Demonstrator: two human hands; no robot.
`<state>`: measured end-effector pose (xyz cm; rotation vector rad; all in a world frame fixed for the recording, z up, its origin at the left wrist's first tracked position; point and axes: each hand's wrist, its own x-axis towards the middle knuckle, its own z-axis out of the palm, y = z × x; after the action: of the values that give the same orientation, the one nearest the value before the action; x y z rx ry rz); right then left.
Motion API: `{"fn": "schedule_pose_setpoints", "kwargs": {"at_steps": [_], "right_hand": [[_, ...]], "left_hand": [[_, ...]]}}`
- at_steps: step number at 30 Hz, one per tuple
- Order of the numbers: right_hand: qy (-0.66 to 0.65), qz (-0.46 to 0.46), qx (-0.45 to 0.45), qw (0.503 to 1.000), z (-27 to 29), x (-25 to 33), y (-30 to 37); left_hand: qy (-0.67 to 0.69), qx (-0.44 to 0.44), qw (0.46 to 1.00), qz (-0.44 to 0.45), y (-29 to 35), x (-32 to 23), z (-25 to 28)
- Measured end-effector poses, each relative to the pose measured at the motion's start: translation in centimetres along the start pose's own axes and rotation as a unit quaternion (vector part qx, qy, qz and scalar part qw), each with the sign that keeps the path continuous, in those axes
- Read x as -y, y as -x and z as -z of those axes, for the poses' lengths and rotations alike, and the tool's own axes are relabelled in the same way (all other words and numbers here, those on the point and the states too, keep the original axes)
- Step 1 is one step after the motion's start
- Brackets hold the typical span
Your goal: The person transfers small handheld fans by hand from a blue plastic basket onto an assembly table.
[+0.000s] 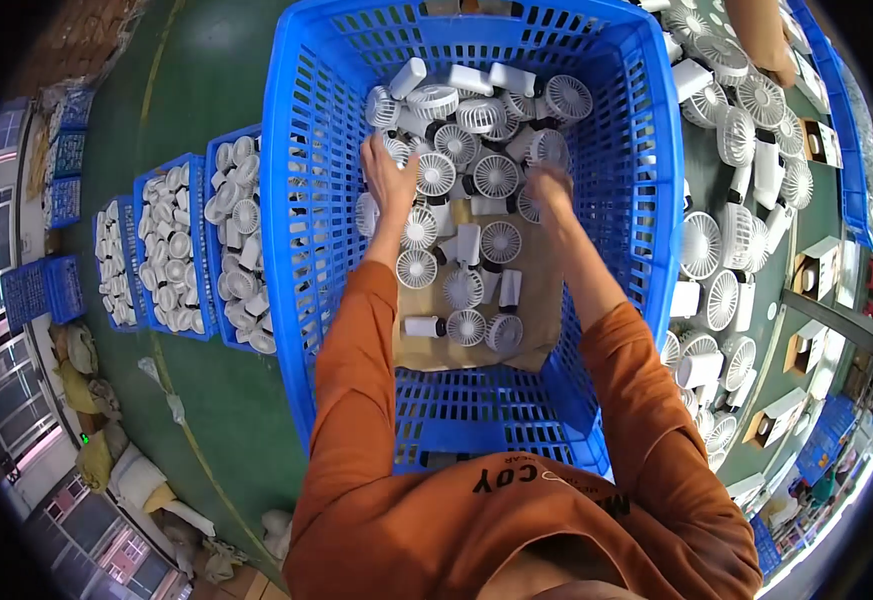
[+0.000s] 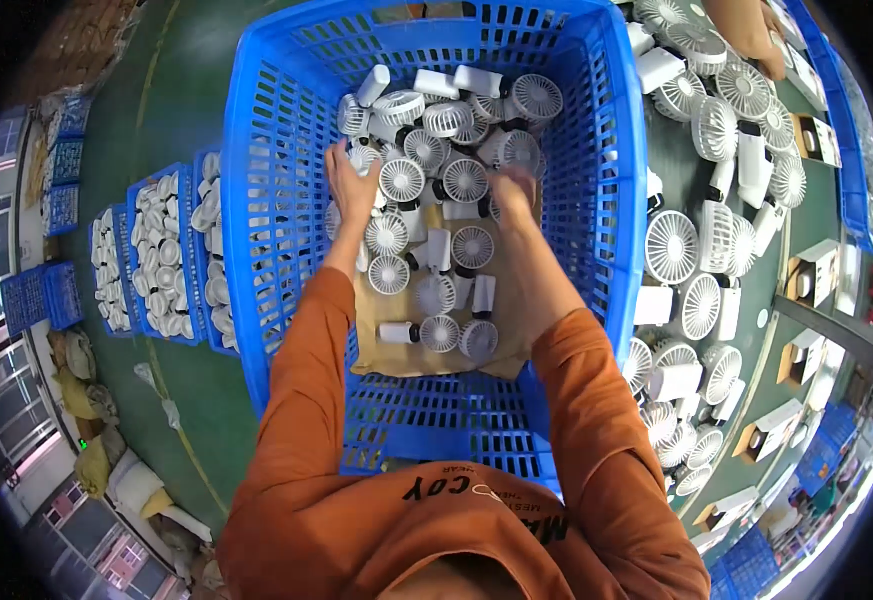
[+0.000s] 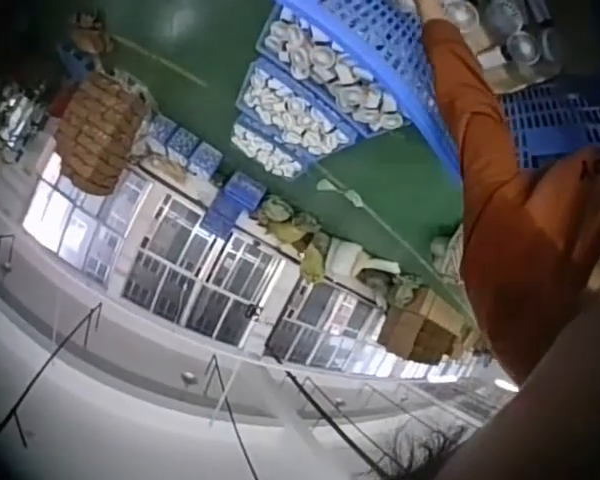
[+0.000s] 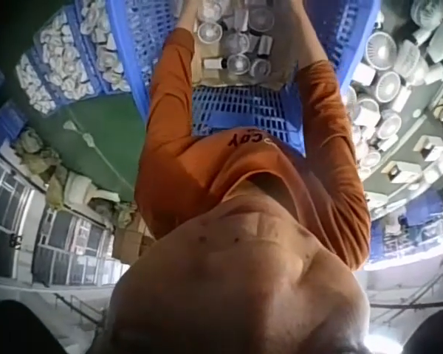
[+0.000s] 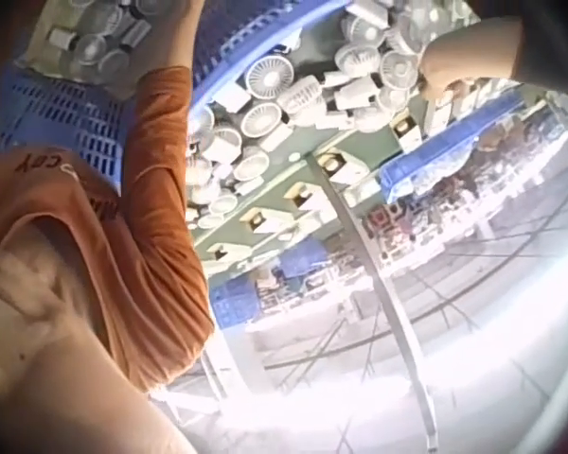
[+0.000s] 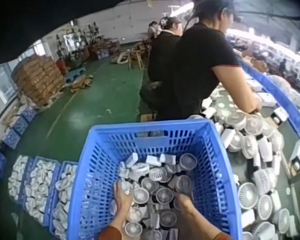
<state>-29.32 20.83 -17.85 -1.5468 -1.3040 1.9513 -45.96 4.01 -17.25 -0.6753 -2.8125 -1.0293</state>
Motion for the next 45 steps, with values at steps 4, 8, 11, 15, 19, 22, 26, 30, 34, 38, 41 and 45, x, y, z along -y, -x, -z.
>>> {"fn": "schedule_pose_setpoints", "kwargs": {"at_steps": [4, 8, 11, 15, 19, 22, 26, 30, 34, 38, 41, 45], "right_hand": [[0.017, -0.028, 0.0, 0.999, 0.9, -7.6, -1.1], [0.048, 0.031, -0.039, 0.998, -1.1, -8.7, -0.3], [0.098, 0.115, -0.086, 0.985, -0.1, -10.5, -2.6], [0.364, 0.196, -0.047, 0.909, -0.1, -8.7, -2.3], [0.46, 0.282, -0.069, 0.839, 1.5, -8.1, -4.1], [0.474, 0.329, -0.033, 0.816, 2.0, -7.8, -5.0], [0.508, 0.377, -0.095, 0.768, 1.6, -8.0, -4.5], [0.476, 0.221, -0.001, 0.851, 2.9, -6.9, -4.8], [0.443, 0.195, -0.085, 0.871, 5.3, -11.0, -4.8], [0.37, 0.081, 0.04, 0.924, 5.8, -12.7, -5.4], [0.33, -0.037, 0.172, 0.927, 6.6, -9.4, -4.3], [0.043, -0.12, 0.17, 0.977, 8.2, -14.3, -4.8]], "left_hand": [[-0.009, 0.031, 0.997, -0.073, -7.2, -0.1, -2.3], [-0.07, 0.221, 0.967, -0.107, -12.7, 2.6, -3.1], [-0.072, 0.332, 0.936, -0.092, -15.0, 2.0, -4.4], [-0.134, 0.354, 0.92, -0.1, -15.7, 2.8, -4.4], [-0.239, 0.417, 0.87, -0.11, -16.0, 0.1, -5.2], [-0.223, 0.462, 0.853, -0.096, -15.7, 0.5, -5.9], [-0.087, 0.526, 0.84, -0.1, -16.0, 1.3, -6.3], [-0.118, 0.577, 0.806, -0.056, -15.1, 0.2, -8.6], [-0.004, 0.571, 0.819, -0.046, -12.3, 1.8, -10.4], [-0.034, 0.662, 0.743, 0.089, -11.7, 5.4, -10.4], [-0.01, 0.686, 0.708, 0.167, -8.0, 5.9, -9.4], [0.035, 0.668, 0.718, 0.192, -4.6, 3.3, -10.0]]}}
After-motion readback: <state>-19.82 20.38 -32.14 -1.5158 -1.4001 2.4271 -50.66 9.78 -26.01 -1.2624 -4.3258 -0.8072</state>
